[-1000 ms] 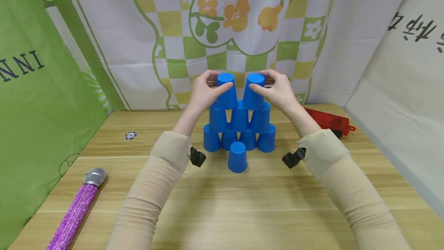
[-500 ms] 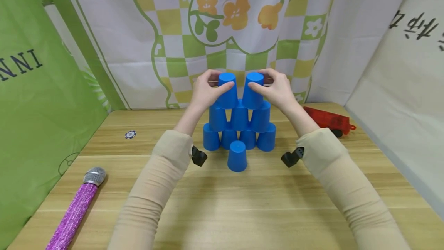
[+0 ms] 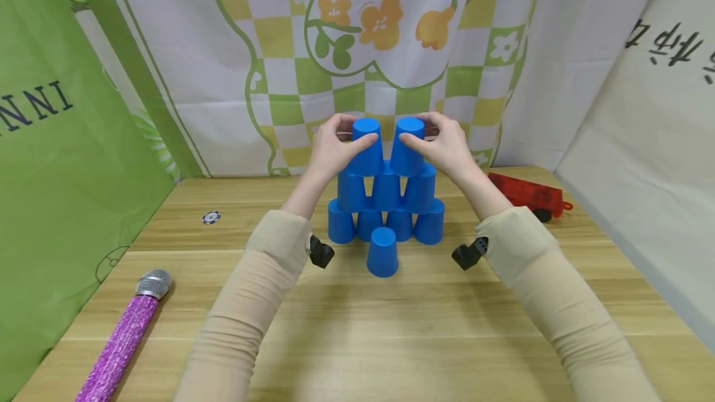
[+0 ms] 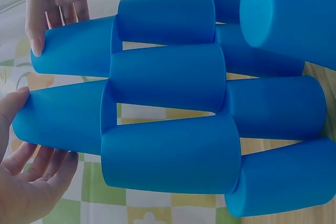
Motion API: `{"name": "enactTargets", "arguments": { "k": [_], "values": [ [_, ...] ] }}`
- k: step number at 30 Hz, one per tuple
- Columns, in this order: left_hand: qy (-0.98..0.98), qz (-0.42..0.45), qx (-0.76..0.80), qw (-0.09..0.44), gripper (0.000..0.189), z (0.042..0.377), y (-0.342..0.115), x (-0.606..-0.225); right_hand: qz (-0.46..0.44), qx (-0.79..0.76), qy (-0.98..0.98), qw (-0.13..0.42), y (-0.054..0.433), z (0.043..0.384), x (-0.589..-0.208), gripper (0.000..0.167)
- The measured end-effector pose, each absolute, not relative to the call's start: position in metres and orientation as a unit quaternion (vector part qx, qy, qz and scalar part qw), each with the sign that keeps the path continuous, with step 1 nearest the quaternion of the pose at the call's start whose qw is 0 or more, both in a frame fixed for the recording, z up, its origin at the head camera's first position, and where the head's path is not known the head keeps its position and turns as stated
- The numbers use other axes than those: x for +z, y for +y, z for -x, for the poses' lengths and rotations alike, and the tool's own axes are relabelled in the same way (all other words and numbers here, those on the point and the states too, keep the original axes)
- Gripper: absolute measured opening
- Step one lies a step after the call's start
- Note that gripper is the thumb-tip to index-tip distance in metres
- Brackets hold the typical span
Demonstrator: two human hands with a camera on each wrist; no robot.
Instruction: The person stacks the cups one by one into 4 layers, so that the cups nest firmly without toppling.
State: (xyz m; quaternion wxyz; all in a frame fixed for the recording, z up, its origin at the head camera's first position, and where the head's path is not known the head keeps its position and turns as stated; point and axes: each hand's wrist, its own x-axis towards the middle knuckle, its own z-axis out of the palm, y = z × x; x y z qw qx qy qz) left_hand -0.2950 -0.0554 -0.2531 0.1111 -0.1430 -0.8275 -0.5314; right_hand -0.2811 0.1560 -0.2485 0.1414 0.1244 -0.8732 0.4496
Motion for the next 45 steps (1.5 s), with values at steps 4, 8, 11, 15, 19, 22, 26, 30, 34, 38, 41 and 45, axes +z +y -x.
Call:
{"name": "enactTargets", "arguments": {
  "k": [4, 8, 11, 15, 19, 22, 26, 30, 34, 38, 41, 45],
  "values": [
    [-0.828, 0.148, -0.529, 0.112, 0.054, 0.295, -0.057, -0.255, -0.124, 0.449, -0.874, 0.136, 0.156, 0.280, -0.248, 0.056],
    [-0.828, 0.154, -0.529, 0.106, 0.057, 0.296, -0.060, -0.257, -0.124, 0.452, -0.873, 0.133, 0.158, 0.280, -0.249, 0.057],
    [-0.824, 0.157, -0.535, 0.098, 0.060, 0.295, -0.064, -0.258, -0.124, 0.456, -0.871, 0.132, 0.159, 0.280, -0.250, 0.059],
    [-0.821, 0.159, -0.540, 0.093, 0.062, 0.291, -0.071, -0.258, -0.125, 0.461, -0.869, 0.131, 0.161, 0.277, -0.248, 0.062],
    [-0.824, 0.156, -0.536, 0.097, 0.062, 0.287, -0.081, -0.259, -0.130, 0.466, -0.865, 0.131, 0.163, 0.274, -0.246, 0.064],
    [-0.824, 0.151, -0.535, 0.105, 0.062, 0.285, -0.090, -0.262, -0.133, 0.470, -0.862, 0.133, 0.166, 0.271, -0.247, 0.065],
    [-0.822, 0.146, -0.540, 0.110, 0.061, 0.283, -0.103, -0.269, -0.126, 0.477, -0.859, 0.138, 0.171, 0.266, -0.250, 0.068],
    [-0.822, 0.135, -0.544, 0.104, 0.061, 0.282, -0.115, -0.280, -0.119, 0.493, -0.849, 0.145, 0.176, 0.260, -0.255, 0.071],
    [-0.820, 0.129, -0.550, 0.093, 0.062, 0.282, -0.124, -0.293, -0.110, 0.504, -0.844, 0.150, 0.181, 0.252, -0.262, 0.074],
    [-0.821, 0.120, -0.553, 0.082, 0.063, 0.282, -0.133, -0.308, -0.097, 0.516, -0.839, 0.146, 0.186, 0.244, -0.272, 0.079],
    [-0.821, 0.110, -0.555, 0.074, 0.064, 0.282, -0.138, -0.321, -0.088, 0.528, -0.832, 0.142, 0.188, 0.238, -0.282, 0.080],
    [-0.822, 0.096, -0.558, 0.067, 0.064, 0.281, -0.143, -0.339, -0.073, 0.547, -0.822, 0.140, 0.188, 0.228, -0.295, 0.080]
  ]
}}
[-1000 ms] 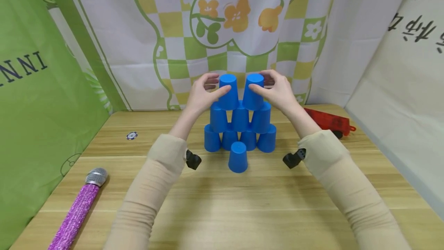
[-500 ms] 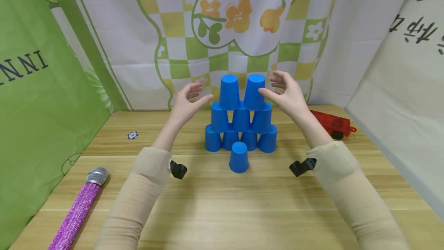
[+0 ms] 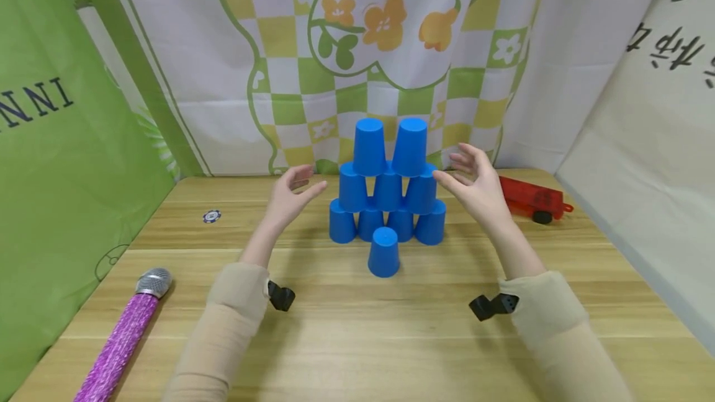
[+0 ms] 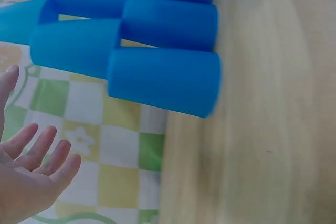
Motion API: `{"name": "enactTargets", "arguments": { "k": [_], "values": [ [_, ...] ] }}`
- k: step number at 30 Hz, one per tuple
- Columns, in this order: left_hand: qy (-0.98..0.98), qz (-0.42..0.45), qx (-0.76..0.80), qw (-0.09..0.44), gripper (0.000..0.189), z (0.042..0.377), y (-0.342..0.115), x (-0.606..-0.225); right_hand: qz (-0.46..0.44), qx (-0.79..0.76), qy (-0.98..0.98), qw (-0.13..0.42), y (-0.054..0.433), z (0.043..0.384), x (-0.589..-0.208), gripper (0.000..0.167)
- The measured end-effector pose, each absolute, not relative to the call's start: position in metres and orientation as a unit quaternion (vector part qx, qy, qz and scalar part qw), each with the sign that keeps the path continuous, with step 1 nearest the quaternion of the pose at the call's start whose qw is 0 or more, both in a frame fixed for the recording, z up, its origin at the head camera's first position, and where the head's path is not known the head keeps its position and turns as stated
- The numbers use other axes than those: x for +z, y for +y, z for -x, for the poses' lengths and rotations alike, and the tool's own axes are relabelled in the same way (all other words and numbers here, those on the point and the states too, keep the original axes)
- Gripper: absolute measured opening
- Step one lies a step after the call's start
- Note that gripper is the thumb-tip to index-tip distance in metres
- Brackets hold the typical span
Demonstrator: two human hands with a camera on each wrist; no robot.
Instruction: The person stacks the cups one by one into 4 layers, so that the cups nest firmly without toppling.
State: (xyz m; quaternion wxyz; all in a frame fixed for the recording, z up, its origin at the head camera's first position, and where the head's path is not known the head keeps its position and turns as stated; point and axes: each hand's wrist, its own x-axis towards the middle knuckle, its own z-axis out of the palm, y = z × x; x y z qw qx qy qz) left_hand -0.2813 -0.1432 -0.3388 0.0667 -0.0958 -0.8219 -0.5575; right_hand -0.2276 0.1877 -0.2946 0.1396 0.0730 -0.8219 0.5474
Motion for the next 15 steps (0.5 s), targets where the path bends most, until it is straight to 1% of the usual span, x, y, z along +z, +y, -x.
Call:
{"name": "enactTargets", "arguments": {
  "k": [3, 9, 15],
  "values": [
    [-0.821, 0.089, -0.561, 0.061, 0.063, 0.281, -0.144, -0.352, -0.061, 0.567, -0.809, 0.140, 0.185, 0.219, -0.304, 0.079],
    [-0.810, 0.080, -0.579, 0.037, 0.063, 0.281, -0.143, -0.371, -0.065, 0.599, -0.786, 0.141, 0.175, 0.206, -0.317, 0.068],
    [-0.793, 0.081, -0.603, 0.021, 0.060, 0.283, -0.136, -0.387, -0.102, 0.591, -0.794, 0.094, 0.164, 0.204, -0.332, 0.054]
  ]
}}
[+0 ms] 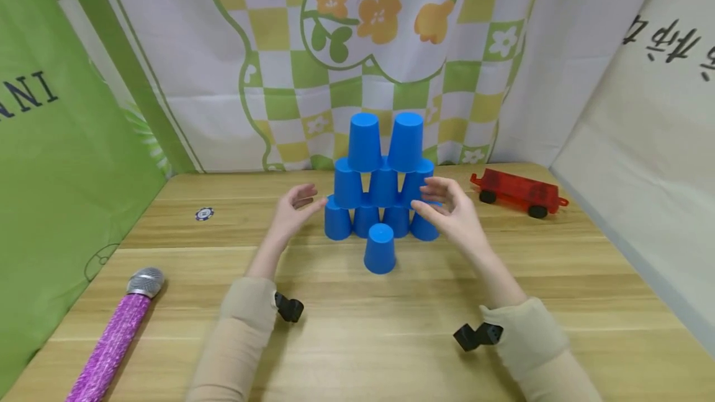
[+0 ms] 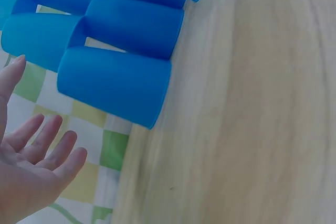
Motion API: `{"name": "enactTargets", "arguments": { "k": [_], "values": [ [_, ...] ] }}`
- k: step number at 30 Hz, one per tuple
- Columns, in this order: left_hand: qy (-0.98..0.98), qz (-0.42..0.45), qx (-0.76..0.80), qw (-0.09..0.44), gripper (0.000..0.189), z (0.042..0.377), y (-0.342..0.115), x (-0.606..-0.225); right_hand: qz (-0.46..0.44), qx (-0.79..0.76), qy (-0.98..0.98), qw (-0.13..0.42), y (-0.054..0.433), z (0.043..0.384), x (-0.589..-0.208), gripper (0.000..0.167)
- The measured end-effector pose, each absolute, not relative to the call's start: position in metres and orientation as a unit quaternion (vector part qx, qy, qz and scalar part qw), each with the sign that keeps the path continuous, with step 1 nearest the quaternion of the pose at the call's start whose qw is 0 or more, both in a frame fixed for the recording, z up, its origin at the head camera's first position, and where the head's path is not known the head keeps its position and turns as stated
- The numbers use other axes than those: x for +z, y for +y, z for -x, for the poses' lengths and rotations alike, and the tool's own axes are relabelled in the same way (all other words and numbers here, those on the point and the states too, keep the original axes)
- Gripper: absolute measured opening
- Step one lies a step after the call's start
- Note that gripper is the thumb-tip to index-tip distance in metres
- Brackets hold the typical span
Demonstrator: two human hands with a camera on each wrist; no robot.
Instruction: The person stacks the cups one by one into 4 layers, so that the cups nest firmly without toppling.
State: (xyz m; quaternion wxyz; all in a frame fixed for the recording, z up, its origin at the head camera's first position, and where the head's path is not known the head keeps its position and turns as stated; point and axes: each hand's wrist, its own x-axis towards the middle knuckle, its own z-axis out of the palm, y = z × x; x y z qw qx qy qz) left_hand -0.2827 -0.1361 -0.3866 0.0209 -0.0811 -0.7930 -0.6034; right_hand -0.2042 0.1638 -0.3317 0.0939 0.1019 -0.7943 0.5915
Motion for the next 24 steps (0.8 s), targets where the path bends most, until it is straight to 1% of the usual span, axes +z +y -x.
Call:
{"name": "enactTargets", "arguments": {
  "k": [4, 7, 9, 14, 16, 24],
  "values": [
    [-0.794, 0.086, -0.602, 0.011, 0.059, 0.284, -0.130, -0.393, -0.127, 0.573, -0.808, 0.056, 0.156, 0.208, -0.344, 0.051],
    [-0.797, 0.091, -0.597, 0.009, 0.059, 0.283, -0.126, -0.396, -0.138, 0.552, -0.822, 0.028, 0.152, 0.211, -0.355, 0.054],
    [-0.797, 0.093, -0.597, 0.000, 0.059, 0.277, -0.123, -0.390, -0.142, 0.542, -0.828, 0.013, 0.149, 0.212, -0.360, 0.056],
    [-0.804, 0.092, -0.588, -0.005, 0.061, 0.276, -0.119, -0.394, -0.152, 0.523, -0.839, -0.014, 0.141, 0.212, -0.368, 0.059],
    [-0.809, 0.091, -0.581, 0.003, 0.063, 0.281, -0.119, -0.403, -0.156, 0.516, -0.842, -0.023, 0.138, 0.212, -0.370, 0.059],
    [-0.813, 0.095, -0.574, 0.010, 0.063, 0.282, -0.116, -0.406, -0.171, 0.486, -0.856, -0.033, 0.130, 0.214, -0.376, 0.055]
  ]
}}
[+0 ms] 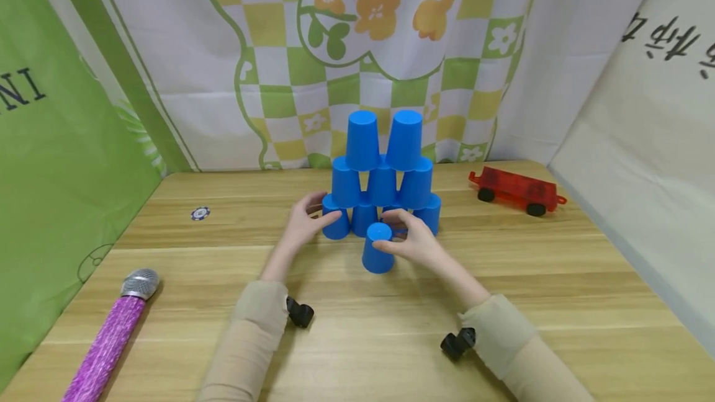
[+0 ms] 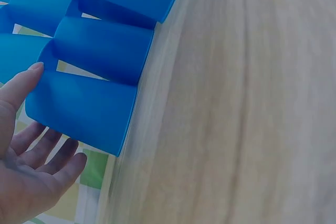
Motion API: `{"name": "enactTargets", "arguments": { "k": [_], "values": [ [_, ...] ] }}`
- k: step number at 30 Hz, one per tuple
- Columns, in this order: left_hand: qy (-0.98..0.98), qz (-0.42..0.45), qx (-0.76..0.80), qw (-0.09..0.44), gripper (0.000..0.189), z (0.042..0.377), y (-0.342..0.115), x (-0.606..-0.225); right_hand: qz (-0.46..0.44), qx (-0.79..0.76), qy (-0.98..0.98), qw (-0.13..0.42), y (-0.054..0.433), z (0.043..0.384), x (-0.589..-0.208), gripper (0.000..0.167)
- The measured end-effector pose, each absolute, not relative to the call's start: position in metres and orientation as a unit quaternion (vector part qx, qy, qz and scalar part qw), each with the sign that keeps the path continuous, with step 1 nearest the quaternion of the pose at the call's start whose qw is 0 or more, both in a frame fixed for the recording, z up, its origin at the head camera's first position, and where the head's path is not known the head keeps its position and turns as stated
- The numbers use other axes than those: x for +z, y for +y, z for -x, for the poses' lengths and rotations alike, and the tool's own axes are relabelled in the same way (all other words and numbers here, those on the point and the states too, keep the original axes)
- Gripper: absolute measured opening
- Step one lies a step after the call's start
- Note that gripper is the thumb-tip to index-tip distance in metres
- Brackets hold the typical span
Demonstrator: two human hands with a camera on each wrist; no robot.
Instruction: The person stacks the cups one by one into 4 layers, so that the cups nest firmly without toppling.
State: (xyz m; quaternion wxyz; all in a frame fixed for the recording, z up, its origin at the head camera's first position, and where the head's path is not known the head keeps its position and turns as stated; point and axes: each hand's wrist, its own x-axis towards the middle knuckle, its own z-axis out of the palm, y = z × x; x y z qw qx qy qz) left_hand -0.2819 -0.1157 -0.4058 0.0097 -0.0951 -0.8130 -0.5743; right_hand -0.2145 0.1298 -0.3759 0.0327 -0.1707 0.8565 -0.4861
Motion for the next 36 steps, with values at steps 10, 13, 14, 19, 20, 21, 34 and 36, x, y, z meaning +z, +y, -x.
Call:
{"name": "enactTargets", "arguments": {
  "k": [10, 13, 14, 19, 20, 21, 34, 36],
  "values": [
    [-0.819, 0.089, -0.567, 0.010, 0.058, 0.280, -0.116, -0.410, 0.186, -0.469, 0.863, 0.029, 0.122, 0.214, -0.379, 0.048],
    [-0.818, 0.089, -0.568, 0.010, 0.057, 0.280, -0.117, -0.411, 0.185, -0.471, 0.862, 0.028, 0.122, 0.213, -0.380, 0.048],
    [-0.817, 0.088, -0.569, 0.009, 0.057, 0.280, -0.117, -0.412, 0.185, -0.473, 0.861, 0.027, 0.121, 0.213, -0.381, 0.047],
    [-0.821, 0.086, -0.564, 0.001, 0.056, 0.279, -0.118, -0.413, 0.187, -0.471, 0.862, 0.019, 0.122, 0.212, -0.384, 0.044],
    [-0.823, 0.084, -0.562, 0.000, 0.056, 0.279, -0.118, -0.413, 0.186, -0.471, 0.862, 0.019, 0.122, 0.212, -0.384, 0.044],
    [-0.823, 0.084, -0.561, 0.000, 0.055, 0.279, -0.119, -0.413, 0.184, -0.471, 0.863, 0.017, 0.122, 0.212, -0.384, 0.044],
    [-0.831, 0.105, -0.546, -0.001, 0.052, 0.288, -0.121, -0.408, 0.187, -0.475, 0.860, -0.020, 0.133, 0.208, -0.350, 0.046],
    [-0.833, 0.108, -0.543, 0.000, 0.053, 0.290, -0.121, -0.406, 0.189, -0.484, 0.854, -0.028, 0.136, 0.207, -0.339, 0.046]
  ]
}}
